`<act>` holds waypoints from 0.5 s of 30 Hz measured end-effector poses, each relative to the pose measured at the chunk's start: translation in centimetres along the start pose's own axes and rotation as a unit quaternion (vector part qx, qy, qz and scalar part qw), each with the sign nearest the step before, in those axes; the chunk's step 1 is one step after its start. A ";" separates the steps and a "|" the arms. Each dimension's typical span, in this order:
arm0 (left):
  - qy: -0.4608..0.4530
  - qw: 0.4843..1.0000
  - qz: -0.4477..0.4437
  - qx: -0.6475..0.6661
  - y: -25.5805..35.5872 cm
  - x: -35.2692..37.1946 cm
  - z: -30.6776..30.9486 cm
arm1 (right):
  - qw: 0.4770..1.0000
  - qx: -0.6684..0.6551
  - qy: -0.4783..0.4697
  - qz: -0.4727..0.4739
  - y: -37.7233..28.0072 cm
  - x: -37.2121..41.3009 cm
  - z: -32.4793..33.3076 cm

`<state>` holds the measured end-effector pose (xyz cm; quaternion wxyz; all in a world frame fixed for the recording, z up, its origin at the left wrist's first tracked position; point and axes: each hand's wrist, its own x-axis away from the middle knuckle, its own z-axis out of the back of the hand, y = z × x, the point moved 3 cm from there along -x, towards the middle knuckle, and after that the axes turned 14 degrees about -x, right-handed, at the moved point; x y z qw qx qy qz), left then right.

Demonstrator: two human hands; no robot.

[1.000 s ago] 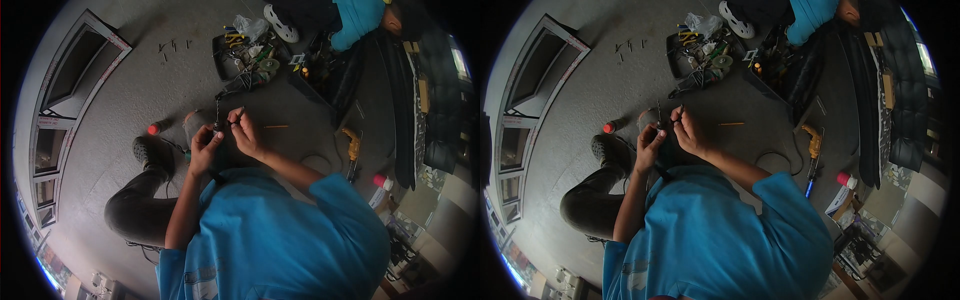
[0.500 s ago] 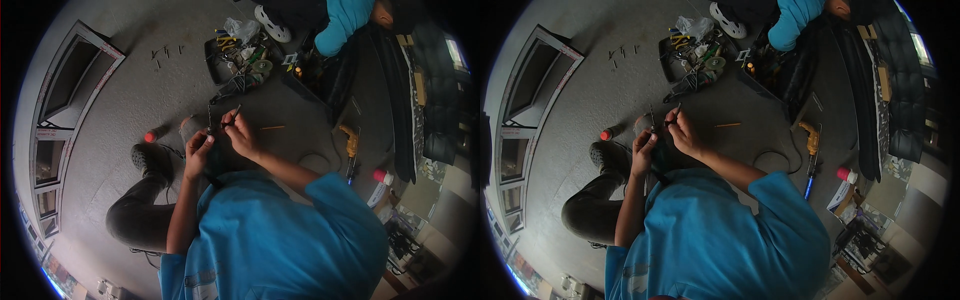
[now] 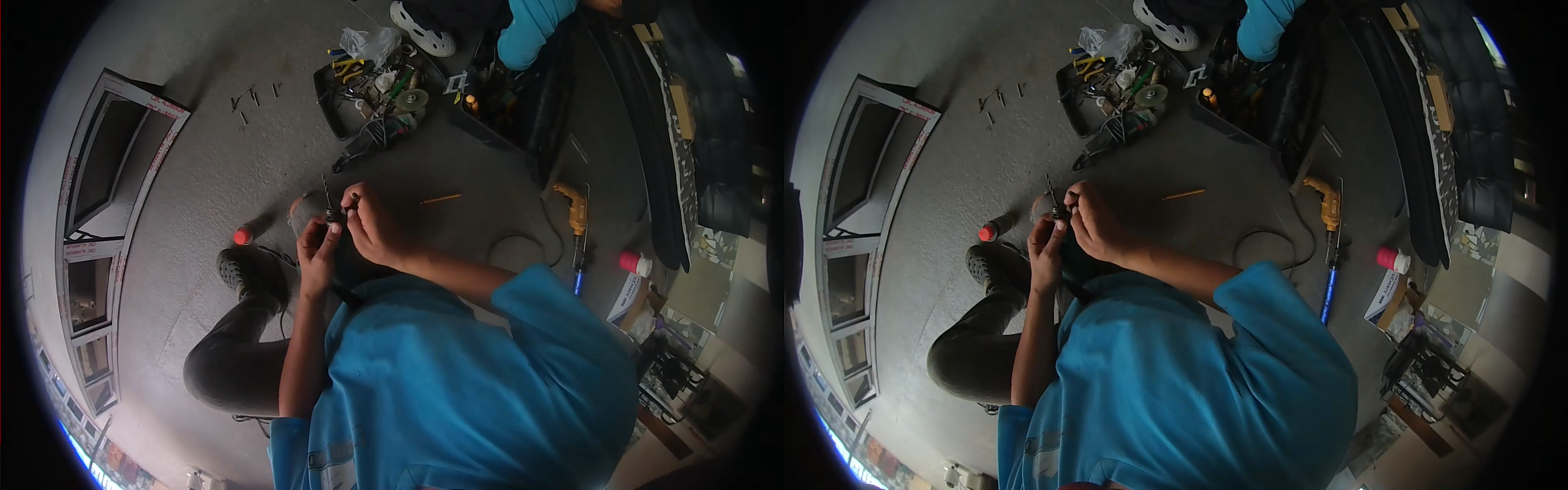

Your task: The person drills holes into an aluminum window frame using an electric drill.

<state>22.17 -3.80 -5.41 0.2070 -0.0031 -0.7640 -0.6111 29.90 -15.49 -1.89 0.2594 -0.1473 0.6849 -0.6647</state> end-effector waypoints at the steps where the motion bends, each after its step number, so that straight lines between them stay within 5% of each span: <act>1: 0.012 1.000 -0.009 -0.002 -0.1 0.0 -0.1 | 1.000 -0.003 -0.004 0.002 0.3 0.0 -0.9; 3: 0.021 1.000 -0.020 -0.010 -0.1 0.2 -0.6 | 0.993 -0.030 0.116 0.002 0.7 0.1 -1.7; 7: 0.098 0.986 -0.081 -0.109 0.4 1.0 -0.8 | 0.980 -0.129 0.032 -0.151 2.0 -2.0 -1.4; 9: 0.108 0.986 -0.084 -0.098 0.5 1.0 -0.9 | 0.991 -0.063 0.011 -0.117 1.7 -1.7 -1.5; 11: 0.107 0.986 -0.079 -0.103 0.5 1.3 -1.0 | 0.970 -0.201 0.112 -0.080 2.6 -0.7 -2.1; 13: 0.098 0.986 -0.072 -0.116 0.4 1.1 -1.2 | 0.975 -0.162 0.122 -0.095 1.5 -1.1 -1.4; 15: 0.102 0.985 -0.082 -0.114 0.1 1.1 -1.3 | 0.996 -0.011 0.021 -0.083 0.6 -1.5 -1.1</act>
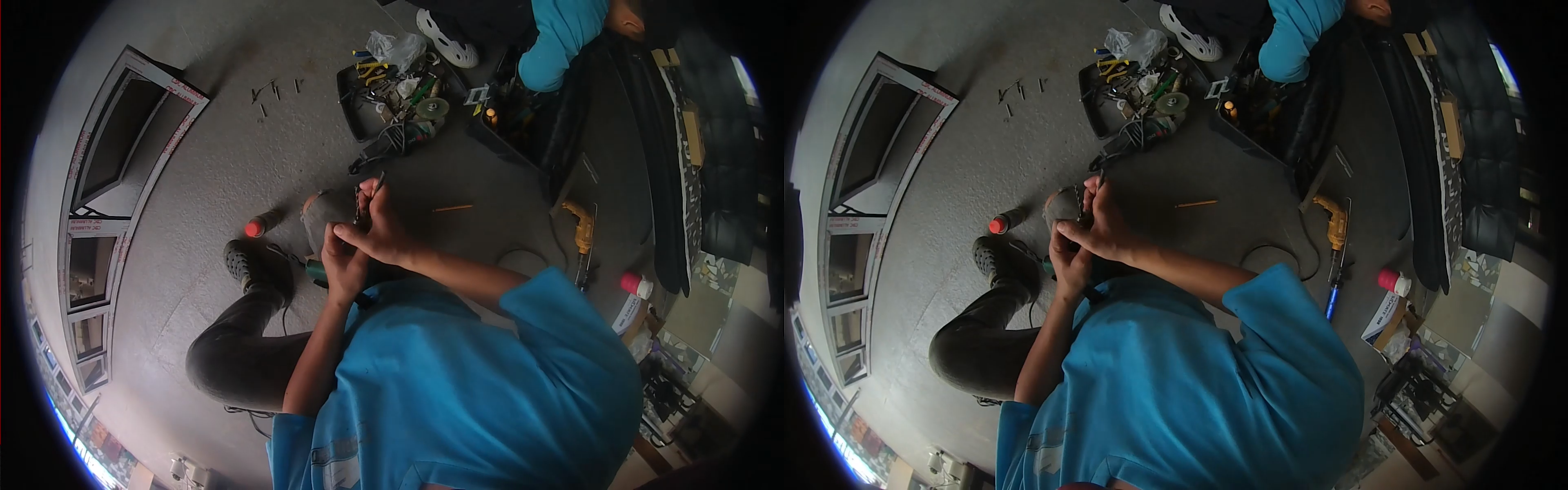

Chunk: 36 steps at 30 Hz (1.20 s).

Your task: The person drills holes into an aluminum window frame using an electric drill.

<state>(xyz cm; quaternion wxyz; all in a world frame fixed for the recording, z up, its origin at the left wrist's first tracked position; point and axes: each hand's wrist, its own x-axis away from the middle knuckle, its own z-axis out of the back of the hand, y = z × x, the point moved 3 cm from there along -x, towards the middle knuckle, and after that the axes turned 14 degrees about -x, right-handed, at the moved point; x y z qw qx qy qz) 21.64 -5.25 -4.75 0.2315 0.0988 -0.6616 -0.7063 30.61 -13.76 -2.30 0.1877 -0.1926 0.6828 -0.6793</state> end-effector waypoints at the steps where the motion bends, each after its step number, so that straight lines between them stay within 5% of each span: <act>1: 0.001 1.000 -0.006 -0.005 -0.1 0.2 0.0 | 0.999 0.033 -0.012 0.021 0.9 -0.1 0.1; 5: -0.007 0.994 -0.032 -0.109 0.0 0.7 -0.4 | 0.976 -0.059 -0.144 -0.155 1.8 -1.0 0.3; 8: -0.027 0.980 -0.049 -0.189 0.1 0.6 -0.5 | 0.984 -0.078 -0.087 -0.137 2.5 -0.2 1.1; 12: -0.113 0.991 0.023 -0.069 -0.3 -1.1 0.9 | 0.999 0.037 0.002 -0.035 1.9 -1.0 0.5; 14: -0.175 0.944 -0.028 -0.278 1.5 -1.5 1.7 | 0.998 0.055 0.016 -0.017 2.5 -0.6 -0.1; 18: -0.168 0.929 -0.033 -0.329 0.9 -0.7 0.9 | 0.997 0.051 0.045 -0.023 2.3 0.3 -0.5; 20: -0.092 0.922 -0.044 -0.374 0.9 0.0 0.3 | 0.996 0.026 0.030 -0.080 2.6 0.0 -0.4; 23: -0.079 0.918 -0.033 -0.386 1.2 0.5 0.2 | 0.999 0.029 -0.018 -0.034 3.5 -0.6 -0.4; 36: -0.038 0.919 -0.024 -0.391 0.2 1.8 0.2 | 0.970 0.099 -0.192 -0.115 4.3 -2.7 -0.8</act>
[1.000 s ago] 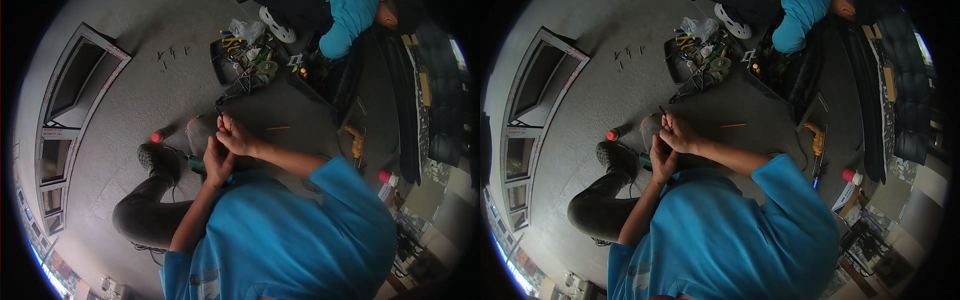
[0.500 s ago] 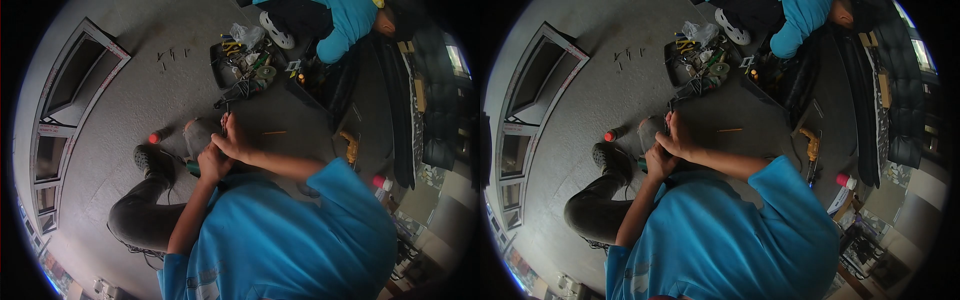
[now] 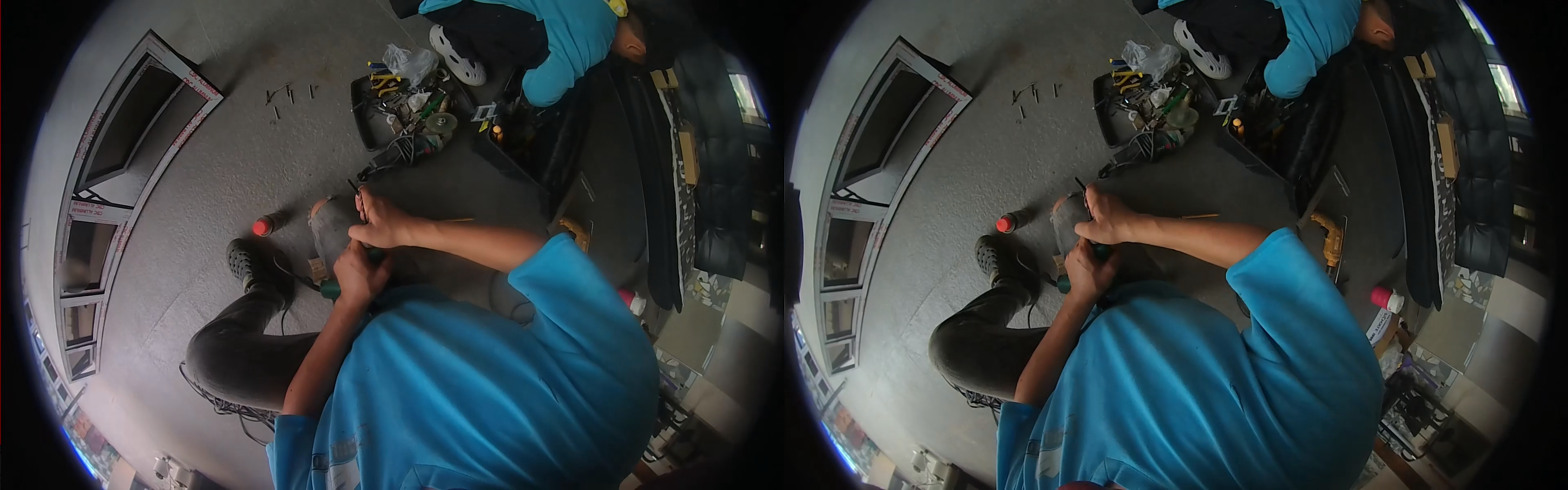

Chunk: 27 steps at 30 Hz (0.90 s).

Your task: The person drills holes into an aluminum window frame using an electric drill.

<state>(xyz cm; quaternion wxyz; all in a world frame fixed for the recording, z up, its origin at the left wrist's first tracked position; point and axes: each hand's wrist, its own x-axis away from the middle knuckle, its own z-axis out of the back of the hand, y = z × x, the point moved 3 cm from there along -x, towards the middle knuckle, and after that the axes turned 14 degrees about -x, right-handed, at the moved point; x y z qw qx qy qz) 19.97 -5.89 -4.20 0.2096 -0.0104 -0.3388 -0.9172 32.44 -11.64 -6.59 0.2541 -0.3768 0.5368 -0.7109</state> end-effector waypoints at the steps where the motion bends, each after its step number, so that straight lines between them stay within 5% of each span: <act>1: -0.013 1.000 0.008 0.000 -0.1 -0.1 0.0 | 1.000 0.017 -0.014 -0.005 0.0 -0.2 -0.1; 8: -0.060 0.997 0.040 -0.010 0.1 -1.0 0.4 | 0.992 0.061 -0.078 -0.082 -0.5 -1.4 0.9; 12: -0.023 0.998 0.062 0.001 -0.7 -1.7 2.1 | 0.990 0.013 -0.137 -0.013 -1.9 -3.6 0.4; 14: 0.000 0.988 0.082 0.133 -1.0 -1.6 4.3 | 0.984 -0.047 -0.172 0.017 -3.9 -4.3 0.1; 15: -0.002 0.984 0.110 0.142 -1.2 -1.5 5.1 | 0.919 -0.286 -0.242 -0.123 -3.9 -4.9 0.4; 16: 0.010 0.983 0.114 0.143 -1.1 -0.9 5.6 | 0.774 -0.498 -0.291 -0.261 -3.9 -4.6 -0.1; 17: 0.019 0.964 0.118 0.237 -1.2 0.0 6.0 | 0.785 -0.530 -0.218 -0.236 -3.4 -4.8 -0.6; 18: 0.030 0.936 0.120 0.329 -1.0 0.7 6.4 | 0.785 -0.523 -0.230 -0.239 -2.1 -5.2 -1.2; 20: 0.087 0.909 0.148 0.381 -0.8 2.8 7.5 | 0.935 -0.333 0.035 -0.115 2.5 -7.6 0.2; 21: 0.108 0.893 0.162 0.405 -0.8 4.2 8.0 | 0.957 -0.239 0.068 -0.148 5.1 -8.7 0.9; 24: 0.157 0.848 0.194 0.468 -1.1 8.8 10.4 | 0.962 0.092 0.198 -0.165 15.8 -14.6 4.8; 27: 0.183 0.827 0.212 0.487 -2.0 13.0 12.9 | 0.943 0.200 0.233 -0.129 13.3 -15.0 7.6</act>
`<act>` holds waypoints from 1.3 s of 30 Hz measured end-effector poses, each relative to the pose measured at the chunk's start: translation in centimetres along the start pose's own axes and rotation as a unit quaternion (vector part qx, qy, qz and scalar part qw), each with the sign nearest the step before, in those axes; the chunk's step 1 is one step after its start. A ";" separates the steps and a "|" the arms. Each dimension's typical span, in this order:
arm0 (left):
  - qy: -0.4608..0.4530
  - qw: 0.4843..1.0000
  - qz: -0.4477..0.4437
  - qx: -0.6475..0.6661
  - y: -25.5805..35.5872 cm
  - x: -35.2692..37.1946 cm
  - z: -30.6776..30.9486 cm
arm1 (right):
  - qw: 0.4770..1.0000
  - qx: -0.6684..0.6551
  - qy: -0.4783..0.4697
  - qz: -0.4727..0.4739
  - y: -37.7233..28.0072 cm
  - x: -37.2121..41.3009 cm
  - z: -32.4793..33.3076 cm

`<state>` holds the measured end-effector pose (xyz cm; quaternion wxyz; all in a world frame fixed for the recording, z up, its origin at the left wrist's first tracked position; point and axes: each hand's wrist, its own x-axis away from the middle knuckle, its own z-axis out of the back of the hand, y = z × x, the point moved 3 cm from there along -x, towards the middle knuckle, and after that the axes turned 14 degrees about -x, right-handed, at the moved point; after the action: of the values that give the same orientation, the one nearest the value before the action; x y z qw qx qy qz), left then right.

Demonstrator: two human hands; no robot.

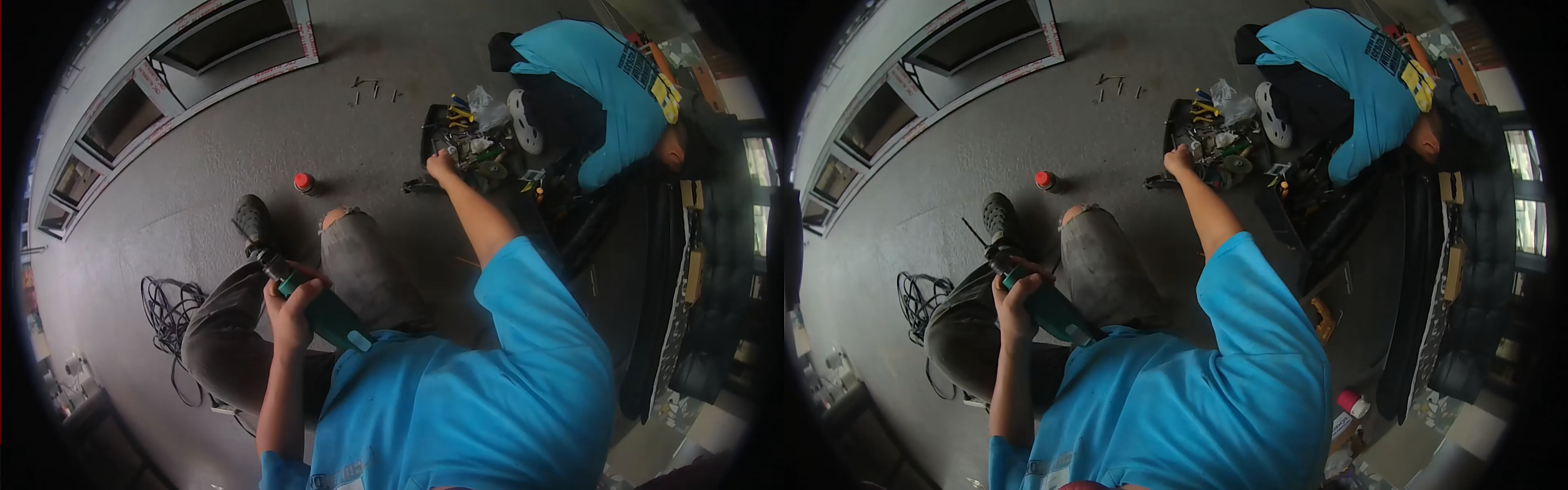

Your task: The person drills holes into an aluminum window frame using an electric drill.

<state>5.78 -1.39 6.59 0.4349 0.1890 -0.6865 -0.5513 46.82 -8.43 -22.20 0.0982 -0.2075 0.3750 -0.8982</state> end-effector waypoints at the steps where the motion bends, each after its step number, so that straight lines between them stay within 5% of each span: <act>1: 0.020 0.999 0.011 0.029 0.1 0.6 1.3 | 1.000 -0.001 0.020 -0.001 0.0 -0.3 0.5; 9: 0.073 0.972 0.096 0.199 -0.4 -0.1 6.6 | 0.997 0.074 0.022 -0.025 0.8 -2.2 -0.3; 12: 0.043 0.969 0.130 0.206 1.9 -1.6 8.6 | 0.980 0.186 0.022 0.069 -5.3 3.7 -3.3; 14: 0.069 0.951 0.147 0.263 3.3 -2.6 9.9 | 0.985 -0.022 -0.151 0.075 -8.6 7.6 -6.7; 15: 0.094 0.934 0.161 0.305 3.7 -3.0 10.7 | 0.951 -0.139 -0.268 -0.065 -11.6 10.7 -8.3; 20: 0.194 0.826 0.225 0.478 1.6 -4.0 15.3 | 0.684 -0.303 -0.633 -0.199 -31.3 31.7 -6.5; 22: 0.210 0.749 0.270 0.568 0.8 -2.8 16.6 | 0.705 -0.260 -0.632 -0.189 -35.2 37.7 -4.0; 24: 0.223 0.710 0.284 0.605 1.5 0.1 17.7 | 0.734 -0.026 -0.675 -0.068 -38.6 41.2 -3.1; 25: 0.226 0.675 0.310 0.630 2.0 2.1 17.8 | 0.709 0.079 -0.700 -0.015 -40.0 42.4 -3.3; 31: 0.269 0.594 0.251 0.715 7.0 9.6 23.3 | 0.612 0.092 -0.785 -0.023 -47.4 50.9 -5.6; 35: 0.323 0.551 0.226 0.736 9.4 10.1 30.2 | 0.563 0.225 -0.795 0.005 -53.3 54.1 -11.5; 39: 0.351 0.564 0.166 0.729 13.8 8.1 40.1 | 0.541 0.240 -0.803 0.075 -62.3 57.4 -18.2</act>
<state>-27.92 20.82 21.89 0.4400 0.5030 -0.6678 0.3278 -13.91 27.63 27.95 0.4714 -0.7815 -0.0756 -0.4016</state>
